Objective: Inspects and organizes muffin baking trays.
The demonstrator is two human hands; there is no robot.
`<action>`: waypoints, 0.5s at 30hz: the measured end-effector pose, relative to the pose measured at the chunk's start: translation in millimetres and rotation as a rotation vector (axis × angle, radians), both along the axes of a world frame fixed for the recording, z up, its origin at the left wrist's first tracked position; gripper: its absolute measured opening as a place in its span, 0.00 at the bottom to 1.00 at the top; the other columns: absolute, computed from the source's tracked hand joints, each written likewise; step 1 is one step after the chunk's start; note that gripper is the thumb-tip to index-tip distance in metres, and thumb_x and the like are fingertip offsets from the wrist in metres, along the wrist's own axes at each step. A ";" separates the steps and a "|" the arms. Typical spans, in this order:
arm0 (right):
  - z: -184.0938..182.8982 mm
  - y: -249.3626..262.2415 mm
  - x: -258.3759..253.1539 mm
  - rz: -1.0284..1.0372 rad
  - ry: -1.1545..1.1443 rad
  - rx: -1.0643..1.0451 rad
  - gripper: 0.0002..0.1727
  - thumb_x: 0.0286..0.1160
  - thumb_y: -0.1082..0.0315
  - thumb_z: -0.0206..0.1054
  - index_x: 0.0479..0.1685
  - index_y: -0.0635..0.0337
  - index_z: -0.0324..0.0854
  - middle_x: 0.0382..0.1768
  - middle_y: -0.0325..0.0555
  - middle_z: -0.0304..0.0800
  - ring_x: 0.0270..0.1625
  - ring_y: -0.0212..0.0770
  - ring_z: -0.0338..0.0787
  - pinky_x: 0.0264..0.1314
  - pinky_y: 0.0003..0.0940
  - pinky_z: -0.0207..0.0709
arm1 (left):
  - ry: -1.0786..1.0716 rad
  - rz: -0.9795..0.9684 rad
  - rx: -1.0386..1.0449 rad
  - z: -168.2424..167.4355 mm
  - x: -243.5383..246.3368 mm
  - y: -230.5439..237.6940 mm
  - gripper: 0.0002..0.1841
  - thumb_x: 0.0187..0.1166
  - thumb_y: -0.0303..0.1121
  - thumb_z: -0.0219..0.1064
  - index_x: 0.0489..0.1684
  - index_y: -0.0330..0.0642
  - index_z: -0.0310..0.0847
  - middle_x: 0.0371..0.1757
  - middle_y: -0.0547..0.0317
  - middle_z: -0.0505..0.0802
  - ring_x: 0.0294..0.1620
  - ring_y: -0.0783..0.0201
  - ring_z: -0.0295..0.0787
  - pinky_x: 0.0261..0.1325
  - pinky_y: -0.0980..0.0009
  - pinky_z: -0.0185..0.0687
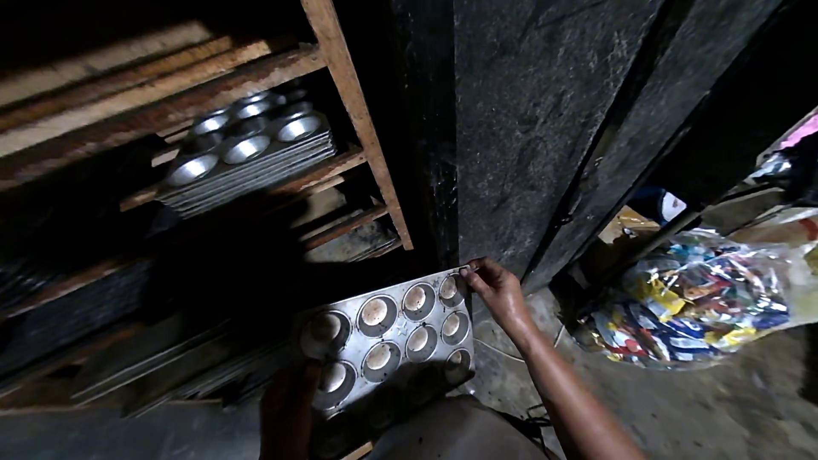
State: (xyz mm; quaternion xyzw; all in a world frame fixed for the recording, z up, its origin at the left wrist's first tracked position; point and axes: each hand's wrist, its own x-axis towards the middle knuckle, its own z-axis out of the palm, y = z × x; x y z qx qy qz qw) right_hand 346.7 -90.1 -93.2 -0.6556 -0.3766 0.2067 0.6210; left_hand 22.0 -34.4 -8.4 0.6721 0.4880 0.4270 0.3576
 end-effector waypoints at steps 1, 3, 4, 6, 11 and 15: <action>-0.2 1.2 -0.3 -0.012 -0.010 -0.015 0.14 0.78 0.60 0.69 0.49 0.64 0.85 0.31 0.39 0.90 0.31 0.27 0.88 0.39 0.26 0.84 | 0.002 -0.004 0.003 1.1 1.3 -0.5 0.05 0.78 0.25 0.60 0.38 0.36 0.82 0.28 0.80 0.86 0.32 0.91 0.82 0.43 0.87 0.82; 2.1 1.8 -0.8 -0.024 -0.012 -0.060 0.15 0.78 0.60 0.68 0.48 0.64 0.85 0.31 0.40 0.90 0.31 0.27 0.87 0.39 0.27 0.83 | -0.011 -0.032 0.016 1.7 2.4 -0.7 0.05 0.79 0.24 0.60 0.39 0.36 0.82 0.29 0.82 0.87 0.33 0.91 0.82 0.43 0.88 0.82; 4.0 1.9 -0.6 -0.024 -0.006 -0.091 0.15 0.77 0.60 0.68 0.48 0.64 0.85 0.32 0.41 0.89 0.32 0.28 0.88 0.40 0.28 0.83 | -0.012 -0.037 0.021 1.4 2.9 -0.6 0.05 0.78 0.24 0.60 0.39 0.36 0.83 0.29 0.82 0.87 0.33 0.92 0.83 0.43 0.88 0.82; 7.9 2.2 1.3 -0.013 0.022 -0.157 0.15 0.76 0.61 0.68 0.49 0.65 0.84 0.35 0.44 0.90 0.36 0.32 0.89 0.44 0.33 0.84 | 0.022 -0.022 0.021 1.6 4.2 -1.2 0.05 0.78 0.25 0.61 0.40 0.33 0.82 0.29 0.79 0.87 0.33 0.91 0.82 0.43 0.88 0.81; 12.1 2.5 7.1 0.001 0.071 -0.210 0.14 0.72 0.62 0.71 0.48 0.64 0.85 0.37 0.44 0.90 0.37 0.32 0.89 0.45 0.33 0.84 | 0.068 -0.024 0.057 -2.2 5.6 -0.2 0.08 0.78 0.26 0.61 0.40 0.29 0.83 0.30 0.75 0.87 0.34 0.91 0.82 0.45 0.88 0.81; 14.3 2.8 7.1 -0.038 0.020 -0.246 0.14 0.71 0.62 0.72 0.47 0.64 0.86 0.37 0.46 0.91 0.38 0.34 0.89 0.46 0.36 0.83 | 0.054 -0.041 0.077 -5.7 9.0 -0.1 0.07 0.78 0.26 0.61 0.38 0.31 0.83 0.29 0.77 0.87 0.33 0.91 0.82 0.43 0.88 0.81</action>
